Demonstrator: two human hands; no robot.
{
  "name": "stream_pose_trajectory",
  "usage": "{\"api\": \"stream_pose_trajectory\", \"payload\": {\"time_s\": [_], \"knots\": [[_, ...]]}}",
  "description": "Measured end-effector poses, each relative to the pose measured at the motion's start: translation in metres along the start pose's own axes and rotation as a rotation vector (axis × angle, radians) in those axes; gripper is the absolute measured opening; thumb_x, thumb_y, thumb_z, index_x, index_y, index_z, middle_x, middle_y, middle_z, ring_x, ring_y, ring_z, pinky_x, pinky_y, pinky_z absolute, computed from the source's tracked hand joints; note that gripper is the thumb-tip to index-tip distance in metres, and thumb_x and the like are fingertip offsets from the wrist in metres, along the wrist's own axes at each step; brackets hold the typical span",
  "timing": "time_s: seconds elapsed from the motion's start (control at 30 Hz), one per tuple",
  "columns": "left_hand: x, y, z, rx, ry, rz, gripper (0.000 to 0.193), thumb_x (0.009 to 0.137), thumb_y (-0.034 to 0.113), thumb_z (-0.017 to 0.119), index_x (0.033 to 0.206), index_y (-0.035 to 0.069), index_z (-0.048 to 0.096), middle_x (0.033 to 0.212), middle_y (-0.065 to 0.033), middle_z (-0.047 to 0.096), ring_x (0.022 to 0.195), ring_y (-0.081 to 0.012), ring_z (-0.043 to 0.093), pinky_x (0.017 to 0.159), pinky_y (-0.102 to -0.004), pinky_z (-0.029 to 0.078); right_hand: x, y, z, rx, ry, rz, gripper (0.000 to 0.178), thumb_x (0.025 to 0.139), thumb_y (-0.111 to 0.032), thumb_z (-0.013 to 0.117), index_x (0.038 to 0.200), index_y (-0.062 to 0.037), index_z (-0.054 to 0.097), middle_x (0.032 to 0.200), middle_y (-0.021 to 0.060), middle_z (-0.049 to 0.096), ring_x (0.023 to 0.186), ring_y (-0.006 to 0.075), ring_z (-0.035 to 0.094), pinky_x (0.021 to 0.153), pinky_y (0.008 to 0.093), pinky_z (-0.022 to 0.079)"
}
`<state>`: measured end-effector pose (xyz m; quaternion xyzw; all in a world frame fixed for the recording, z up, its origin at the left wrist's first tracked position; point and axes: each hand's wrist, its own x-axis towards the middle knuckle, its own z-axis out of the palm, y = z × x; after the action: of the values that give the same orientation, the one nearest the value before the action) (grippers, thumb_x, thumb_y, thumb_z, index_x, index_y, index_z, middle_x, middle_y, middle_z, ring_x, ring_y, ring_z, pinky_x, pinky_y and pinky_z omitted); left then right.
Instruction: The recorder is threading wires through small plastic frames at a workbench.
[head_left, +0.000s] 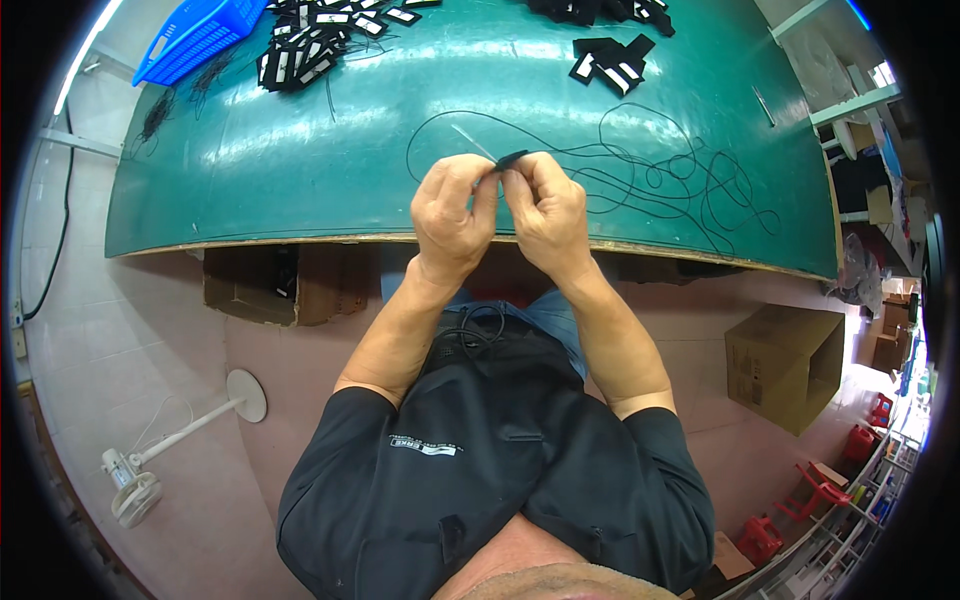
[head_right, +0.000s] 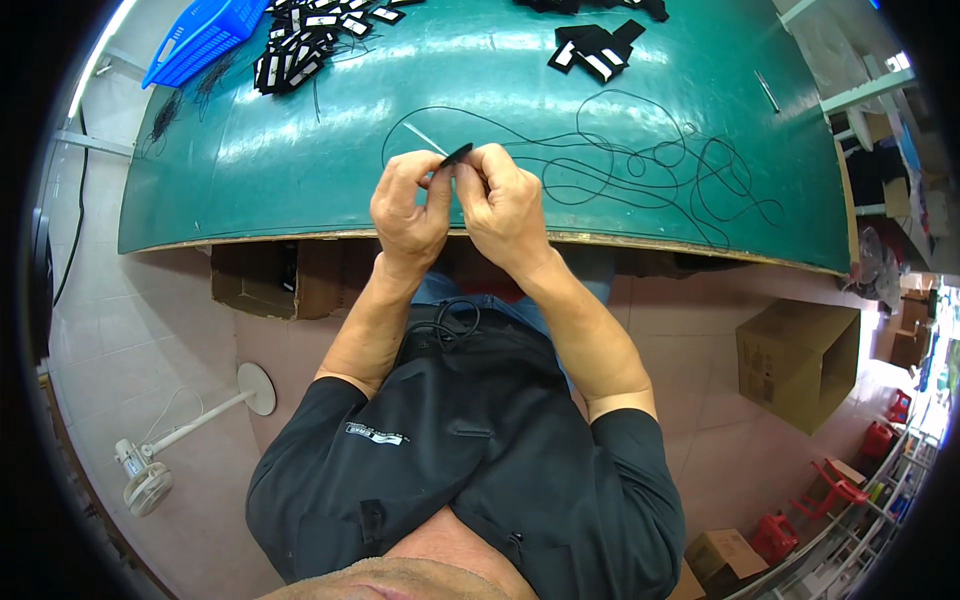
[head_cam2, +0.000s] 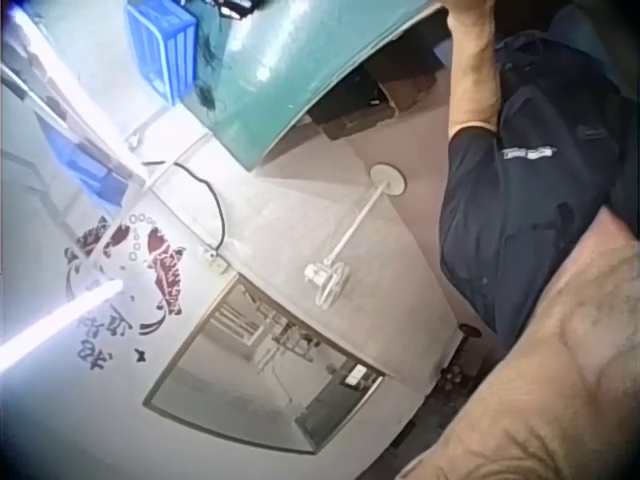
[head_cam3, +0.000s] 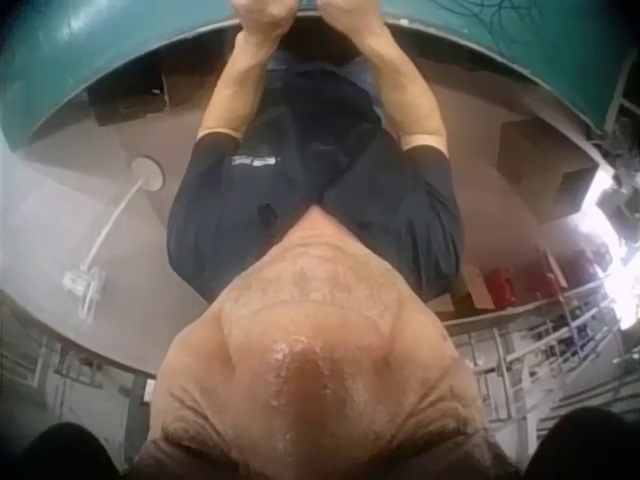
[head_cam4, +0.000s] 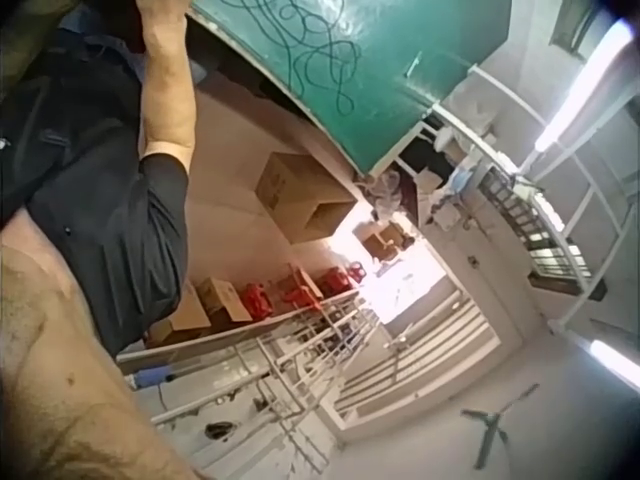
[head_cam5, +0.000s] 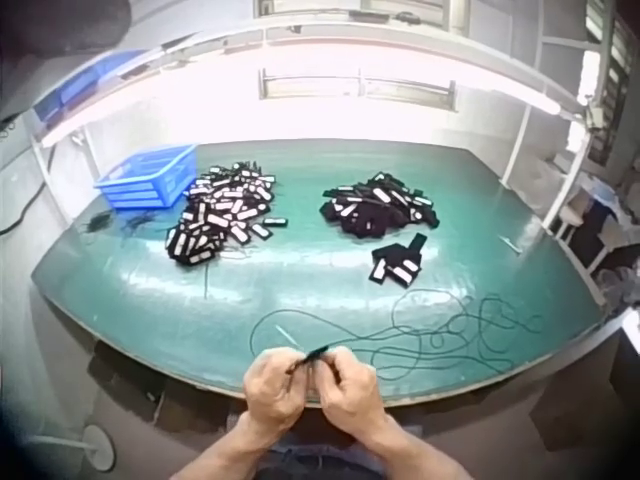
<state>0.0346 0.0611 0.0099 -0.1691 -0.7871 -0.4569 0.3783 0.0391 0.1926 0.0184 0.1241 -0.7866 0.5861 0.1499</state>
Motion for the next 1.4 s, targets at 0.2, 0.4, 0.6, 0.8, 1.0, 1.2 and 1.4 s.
{"api": "stream_pose_trajectory", "payload": {"time_s": [0.2,0.4,0.6,0.8,1.0,1.2,1.4], "knots": [[-0.002,-0.008,-0.006,-0.014,-0.025,-0.019,0.016,0.081,-0.007,0.068,0.093,0.002,0.063,0.086,-0.0111,0.065,0.073,-0.0259,0.062,0.063,-0.0349,0.05,0.007,0.002,-0.002,0.11,-0.093,0.071,0.009,0.095,-0.008,0.063,0.091,0.0003,0.064,0.068,0.002,0.06,0.062,0.0072,0.053,0.056,0.0249,0.044],[-0.004,-0.008,-0.021,-0.035,-0.07,-0.052,0.017,0.082,-0.009,0.067,0.095,0.002,0.063,0.09,-0.0114,0.066,0.076,-0.0266,0.063,0.066,-0.0347,0.051,0.035,0.007,-0.019,0.127,-0.034,-0.047,0.013,0.095,-0.012,0.063,0.091,0.0003,0.066,0.075,0.0031,0.063,0.073,0.0076,0.056,0.066,0.0251,0.047],[-0.01,-0.005,-0.032,-0.076,-0.177,0.076,0.02,0.081,-0.01,0.066,0.097,0.001,0.064,0.092,-0.0128,0.066,0.079,-0.0274,0.064,0.07,-0.0351,0.053,0.042,0.004,-0.027,0.379,-0.58,0.239,0.018,0.095,-0.018,0.065,0.091,0.0,0.067,0.08,0.0003,0.063,0.076,0.0073,0.055,0.069,0.0245,0.047],[-0.015,0.004,-0.029,-0.13,-0.243,0.084,0.022,0.079,-0.011,0.066,0.097,0.001,0.064,0.092,-0.0129,0.066,0.079,-0.0282,0.065,0.069,-0.0356,0.053,0.034,0.004,-0.026,0.495,-0.454,0.368,0.019,0.094,-0.019,0.067,0.091,-0.0004,0.066,0.079,-0.0027,0.059,0.073,0.0058,0.051,0.066,0.0232,0.044],[-0.012,0.007,-0.022,-0.189,-0.225,0.122,0.021,0.077,-0.011,0.068,0.094,0.002,0.064,0.089,-0.0117,0.065,0.078,-0.0288,0.064,0.066,-0.0352,0.053,0.025,-0.006,-0.04,0.32,-0.517,0.271,0.017,0.095,-0.016,0.065,0.086,-0.0013,0.062,0.077,-0.0049,0.054,0.07,0.0038,0.044,0.061,0.0208,0.037],[-0.01,0.004,-0.02,-0.201,-0.185,0.142,0.021,0.076,-0.01,0.069,0.093,0.002,0.064,0.088,-0.0108,0.064,0.077,-0.028,0.064,0.065,-0.0351,0.052,0.022,-0.008,-0.035,0.337,-0.37,0.2,0.016,0.096,-0.013,0.064,0.084,-0.0021,0.059,0.077,-0.0051,0.052,0.069,0.0039,0.041,0.06,0.0207,0.036],[0.005,0.01,-0.021,-0.282,-0.284,0.198,0.02,0.076,-0.009,0.069,0.091,0.002,0.064,0.088,-0.0104,0.064,0.077,-0.0278,0.064,0.065,-0.0355,0.052,0.036,-0.02,-0.044,0.28,-0.224,-0.007,0.012,0.097,-0.011,0.061,0.087,-0.0035,0.059,0.079,-0.0043,0.053,0.068,0.004,0.042,0.06,0.0211,0.036]]}}
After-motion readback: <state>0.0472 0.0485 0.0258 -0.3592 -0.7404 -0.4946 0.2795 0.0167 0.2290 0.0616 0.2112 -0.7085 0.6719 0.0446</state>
